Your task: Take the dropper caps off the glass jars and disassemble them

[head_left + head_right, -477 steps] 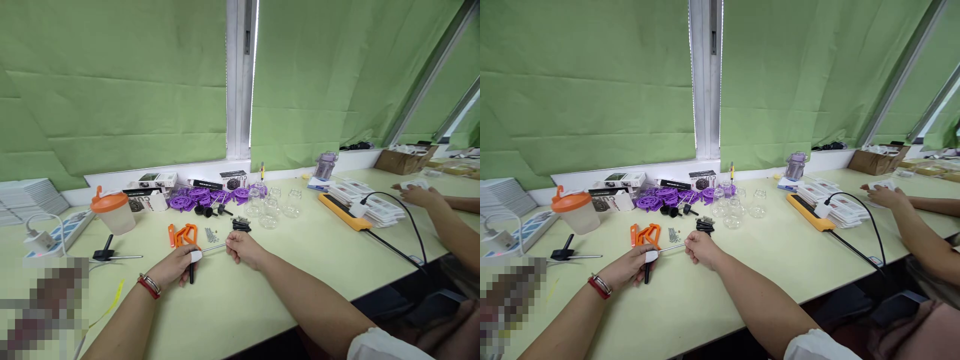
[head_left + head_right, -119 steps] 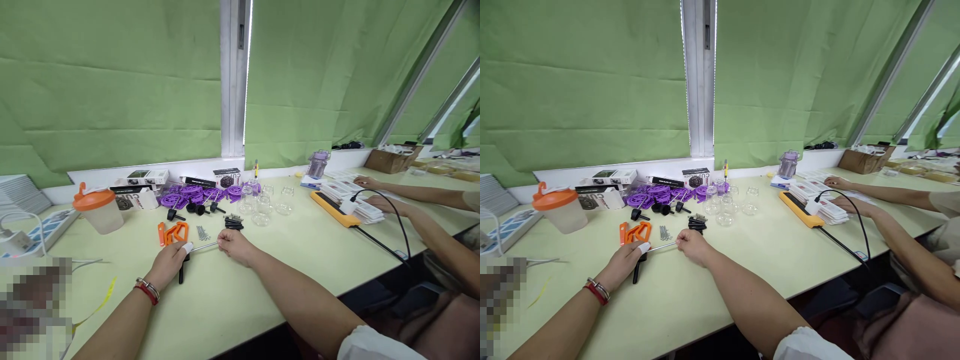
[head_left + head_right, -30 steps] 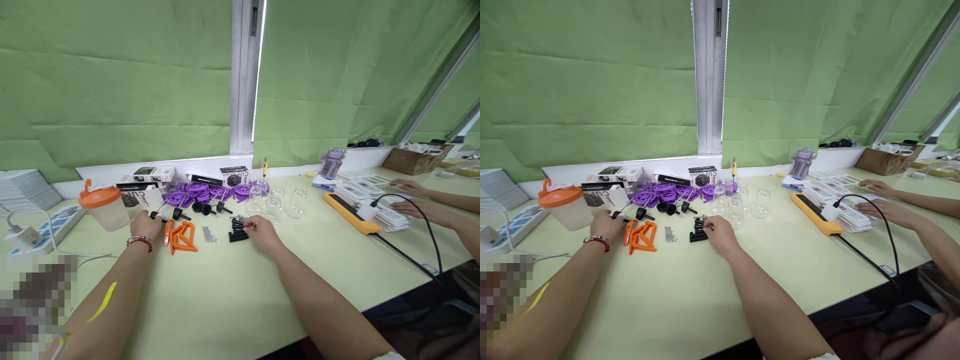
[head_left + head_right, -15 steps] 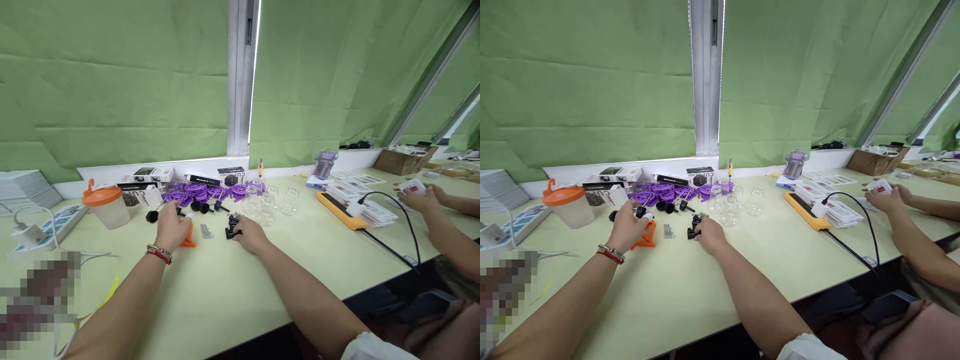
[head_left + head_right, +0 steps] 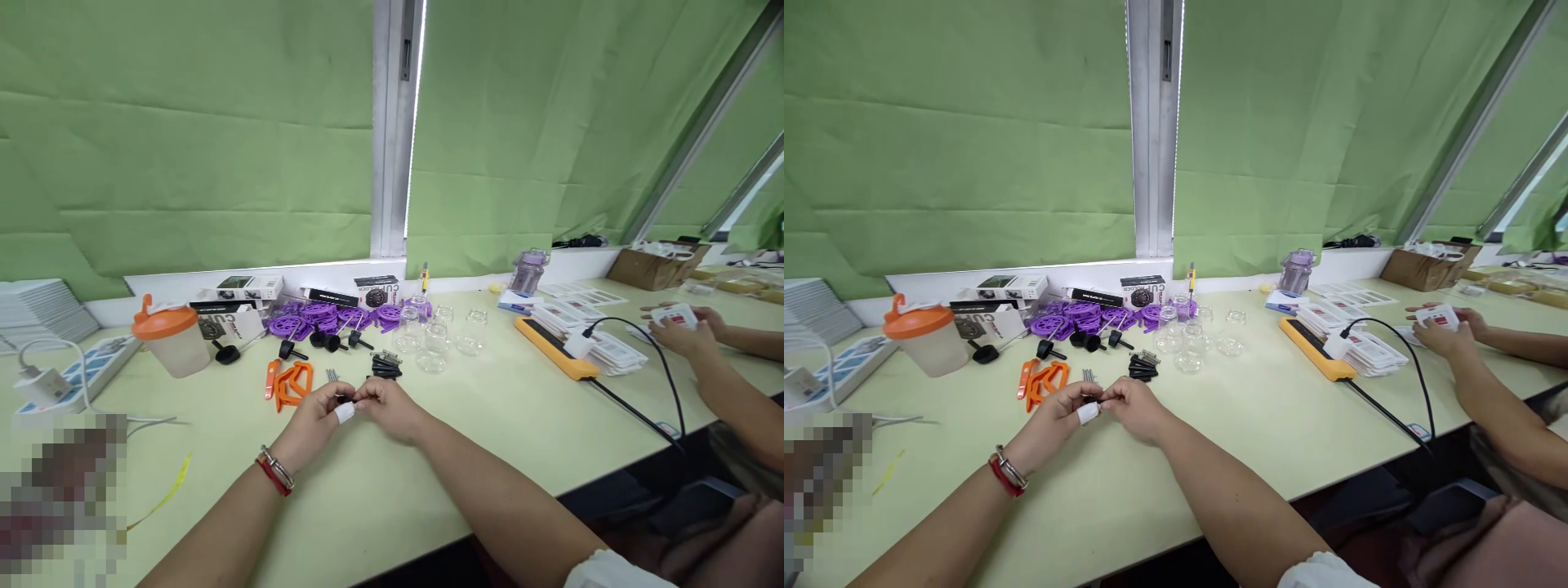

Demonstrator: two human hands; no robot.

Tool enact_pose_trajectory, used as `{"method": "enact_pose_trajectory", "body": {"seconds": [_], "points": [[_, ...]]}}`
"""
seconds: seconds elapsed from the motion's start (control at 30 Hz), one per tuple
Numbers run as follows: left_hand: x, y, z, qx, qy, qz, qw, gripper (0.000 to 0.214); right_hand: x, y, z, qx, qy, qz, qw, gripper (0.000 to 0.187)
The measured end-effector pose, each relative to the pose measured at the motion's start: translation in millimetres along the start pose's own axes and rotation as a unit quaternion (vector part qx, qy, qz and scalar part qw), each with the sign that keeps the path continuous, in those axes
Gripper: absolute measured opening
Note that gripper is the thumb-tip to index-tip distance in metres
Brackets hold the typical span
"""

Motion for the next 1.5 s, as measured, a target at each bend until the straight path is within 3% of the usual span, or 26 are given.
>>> {"method": "enact_pose_trajectory", "body": {"seconds": [0.13,0.23,0.33,0.43,0.63,1.13,1.33,1.5], "points": [[-2,-10.0,1,0.027,-0.01,0.01,1.0,0.027,-5,1,0,-0.016,-0.021,-0.036,0.999,0.011],[0,-18.4,-3,0.041,-0.027,0.04,0.998,0.028,-1,-30,8,0.041,-0.023,-0.121,0.992,0.02],[4,-22.1,-6,0.039,-0.027,0.085,0.995,0.025,17,-68,20,0.104,0.046,-0.229,0.967,0.027],[11,-20.5,-7,0.026,-0.002,0.123,0.992,0.021,34,-82,35,0.084,0.106,-0.296,0.945,0.028],[12,-19.0,-6,0.012,0.009,0.154,0.988,0.019,46,-78,50,0.041,0.126,-0.375,0.918,0.026],[20,-16.4,-5,0.007,0.021,0.157,0.987,0.019,58,-80,47,0.059,0.085,-0.324,0.94,0.029],[18,-15.9,-5,0.001,0.023,0.165,0.986,0.018,55,-80,48,0.058,0.072,-0.327,0.94,0.027],[16,-13.9,-5,-0.006,0.032,0.168,0.985,0.018,44,-81,57,0.059,0.072,-0.371,0.924,0.028]]}}
Point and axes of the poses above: each hand's wrist, its own z-axis towards the middle knuckle, its own y-axis out of the palm, x = y × z, the point moved 10 cm from there along z, towards the middle knuckle
